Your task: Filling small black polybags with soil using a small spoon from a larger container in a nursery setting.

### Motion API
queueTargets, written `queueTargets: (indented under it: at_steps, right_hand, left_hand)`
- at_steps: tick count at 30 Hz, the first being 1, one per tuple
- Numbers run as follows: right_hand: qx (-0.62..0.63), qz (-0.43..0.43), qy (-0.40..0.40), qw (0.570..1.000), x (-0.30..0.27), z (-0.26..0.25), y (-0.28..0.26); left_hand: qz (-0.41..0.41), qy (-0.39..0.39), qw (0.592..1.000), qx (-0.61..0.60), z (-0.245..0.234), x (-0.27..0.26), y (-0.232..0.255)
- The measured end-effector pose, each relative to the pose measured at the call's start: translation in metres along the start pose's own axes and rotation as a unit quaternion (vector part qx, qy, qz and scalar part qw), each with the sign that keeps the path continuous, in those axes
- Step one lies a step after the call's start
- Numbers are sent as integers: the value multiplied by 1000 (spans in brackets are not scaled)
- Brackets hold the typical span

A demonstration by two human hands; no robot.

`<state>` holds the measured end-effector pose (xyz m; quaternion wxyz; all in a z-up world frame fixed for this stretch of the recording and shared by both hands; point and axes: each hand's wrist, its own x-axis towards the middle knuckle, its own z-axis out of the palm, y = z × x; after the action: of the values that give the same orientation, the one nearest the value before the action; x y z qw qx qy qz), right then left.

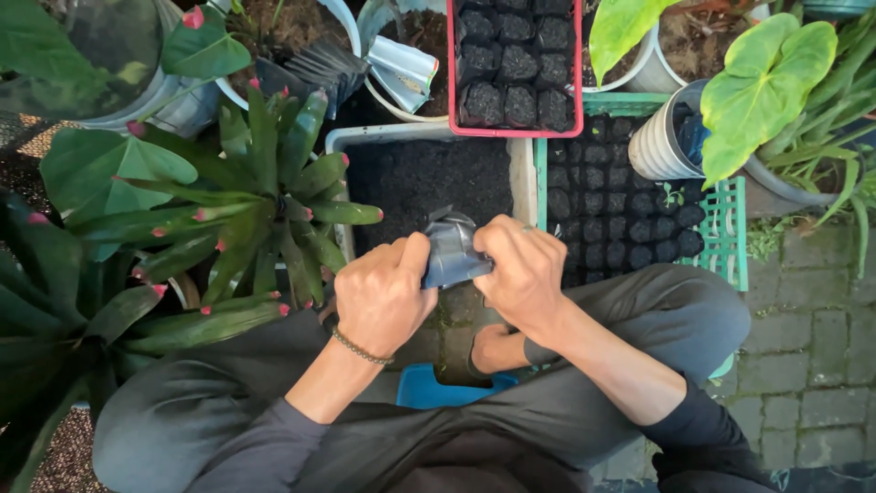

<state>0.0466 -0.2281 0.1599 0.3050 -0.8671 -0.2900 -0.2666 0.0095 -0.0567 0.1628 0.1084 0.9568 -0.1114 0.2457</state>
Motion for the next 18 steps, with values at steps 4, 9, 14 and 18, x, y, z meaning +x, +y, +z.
queueTargets:
  at_steps: [4, 9, 14, 18]
  right_hand:
    - [-7, 8, 19, 1000, -2, 4, 2]
    - [14, 7, 33, 999, 2, 4, 2]
    - [-16, -26, 17, 999, 3, 1, -3]
    - [-2, -46, 4, 999, 4, 2, -10]
  left_hand:
    - [-4, 7, 1000, 1, -3, 4, 0]
    - [-12, 25, 1000, -1, -9, 9, 1]
    - [14, 70, 997, 19, -16, 17, 3]
    - [63, 66, 996, 14, -9, 9, 2]
